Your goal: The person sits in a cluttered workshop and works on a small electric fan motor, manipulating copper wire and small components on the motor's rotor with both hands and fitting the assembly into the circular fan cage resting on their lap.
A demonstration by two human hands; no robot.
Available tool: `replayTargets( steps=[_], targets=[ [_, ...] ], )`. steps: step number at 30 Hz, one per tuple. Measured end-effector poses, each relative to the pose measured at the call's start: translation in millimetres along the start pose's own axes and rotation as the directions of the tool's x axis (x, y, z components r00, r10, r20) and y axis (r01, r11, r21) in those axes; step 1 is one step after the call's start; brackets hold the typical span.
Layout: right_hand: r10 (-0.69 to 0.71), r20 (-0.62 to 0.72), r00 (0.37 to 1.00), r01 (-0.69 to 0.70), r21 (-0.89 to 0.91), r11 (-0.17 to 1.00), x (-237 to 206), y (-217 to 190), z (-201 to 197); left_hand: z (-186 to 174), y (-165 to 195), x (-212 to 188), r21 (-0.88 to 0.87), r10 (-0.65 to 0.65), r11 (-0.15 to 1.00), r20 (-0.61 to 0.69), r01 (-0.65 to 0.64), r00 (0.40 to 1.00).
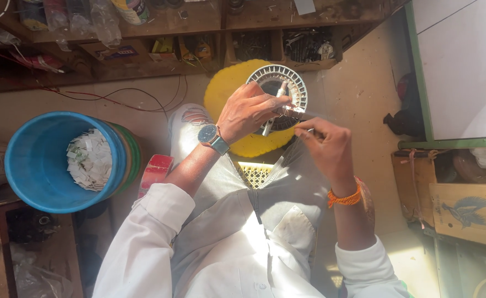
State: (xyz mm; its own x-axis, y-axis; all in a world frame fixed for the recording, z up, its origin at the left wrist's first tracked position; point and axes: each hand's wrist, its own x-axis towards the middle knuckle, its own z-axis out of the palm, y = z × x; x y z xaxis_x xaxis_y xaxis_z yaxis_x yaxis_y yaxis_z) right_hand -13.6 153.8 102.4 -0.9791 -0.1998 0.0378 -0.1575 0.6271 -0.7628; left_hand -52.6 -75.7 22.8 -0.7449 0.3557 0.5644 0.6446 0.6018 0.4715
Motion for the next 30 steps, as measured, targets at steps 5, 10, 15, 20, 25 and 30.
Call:
replayTargets(
  steps=[5, 10, 15, 20, 25, 30],
  targets=[
    [0.002, 0.0, 1.0, -0.002, -0.028, 1.0, -7.2, -8.1, 18.5, -8.3, 3.0, 1.6, -0.039, 0.049, 0.998, -0.008, -0.049, 0.999],
    [-0.115, -0.021, 0.993, 0.114, -0.027, 0.993, -8.1, -9.2, 31.7, -16.4, 2.3, 6.5, -0.128, 0.005, 0.992, 0.019, -0.002, 1.0],
    [-0.209, -0.004, 0.978, 0.207, -0.111, 0.972, -10.4, 4.6, 46.9, -22.0, -0.3, 7.1, -0.158, 0.006, 0.988, 0.052, 0.002, 0.999],
    [-0.346, 0.018, 0.938, 0.337, -0.283, 0.898, -18.7, 26.5, 74.0, -27.3, 2.0, 2.7, -0.152, -0.022, 0.988, 0.085, 0.035, 0.996],
    [-0.373, 0.147, 0.916, 0.394, -0.153, 0.906, -31.7, 24.9, 62.0, -40.3, 13.9, -27.3, -0.022, 0.207, 0.978, -0.061, -0.209, 0.976],
    [-0.367, 0.195, 0.91, 0.401, -0.178, 0.899, -32.2, -7.3, 37.8, -23.0, 34.4, -51.3, -0.098, 0.072, 0.991, -0.139, -0.086, 0.988]
  ],
)
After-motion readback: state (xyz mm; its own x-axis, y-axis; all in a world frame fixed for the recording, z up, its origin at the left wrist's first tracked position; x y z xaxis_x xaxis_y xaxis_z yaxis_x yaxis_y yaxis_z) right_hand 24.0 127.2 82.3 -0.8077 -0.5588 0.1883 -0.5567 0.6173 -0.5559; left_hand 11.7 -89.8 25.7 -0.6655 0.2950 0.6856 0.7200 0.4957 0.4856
